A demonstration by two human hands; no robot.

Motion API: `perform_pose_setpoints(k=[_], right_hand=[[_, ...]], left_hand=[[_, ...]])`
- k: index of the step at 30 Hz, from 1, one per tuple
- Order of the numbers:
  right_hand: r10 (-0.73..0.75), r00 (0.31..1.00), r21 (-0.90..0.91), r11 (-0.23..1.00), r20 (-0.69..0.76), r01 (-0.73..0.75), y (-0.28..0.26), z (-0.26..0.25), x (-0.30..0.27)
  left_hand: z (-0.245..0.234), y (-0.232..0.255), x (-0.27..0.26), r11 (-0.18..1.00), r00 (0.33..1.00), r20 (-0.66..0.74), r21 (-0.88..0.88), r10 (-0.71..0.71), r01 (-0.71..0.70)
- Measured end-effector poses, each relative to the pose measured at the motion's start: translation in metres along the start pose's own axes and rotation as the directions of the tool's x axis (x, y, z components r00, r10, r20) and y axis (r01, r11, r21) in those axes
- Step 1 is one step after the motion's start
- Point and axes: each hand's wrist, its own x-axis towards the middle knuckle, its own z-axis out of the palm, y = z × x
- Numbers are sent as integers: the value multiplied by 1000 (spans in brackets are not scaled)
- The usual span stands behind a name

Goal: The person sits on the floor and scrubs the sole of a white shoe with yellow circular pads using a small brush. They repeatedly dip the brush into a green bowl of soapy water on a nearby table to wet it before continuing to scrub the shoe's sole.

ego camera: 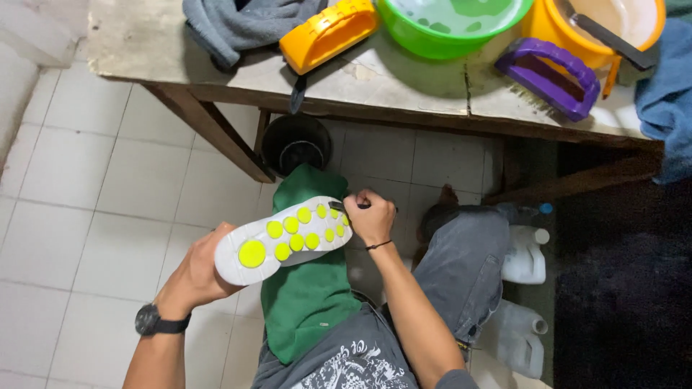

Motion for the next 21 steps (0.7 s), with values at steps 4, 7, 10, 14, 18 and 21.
perform_pose_setpoints(k=[4, 7, 10, 14, 18, 21], right_hand=[[-315, 949, -45, 948, -17, 314, -55, -13, -19], [-338, 939, -77, 940, -68, 333, -34, -7, -8], [-284, 955, -161, 950, -91, 267, -35, -14, -7], [-323, 945, -70, 945, -56, 319, -40, -20, -2], [-392, 919, -80, 918, -24, 390, -58, -25, -5], [-371, 929, -29, 928, 5, 371, -18, -7, -1]], left_hand=[[7, 0, -1, 1000, 1000, 12, 1, -28, 28], [7, 3, 2, 1000, 1000, 4, -16, -19, 19], [9, 1, 1, 999, 999, 11, -20, -36, 37], [5, -1, 1, 1000, 999, 45, -25, -8, 9], [-3, 12, 7, 998, 999, 25, -59, 37, -35], [-7, 1, 9, 993, 1000, 20, -116, 14, -12]])
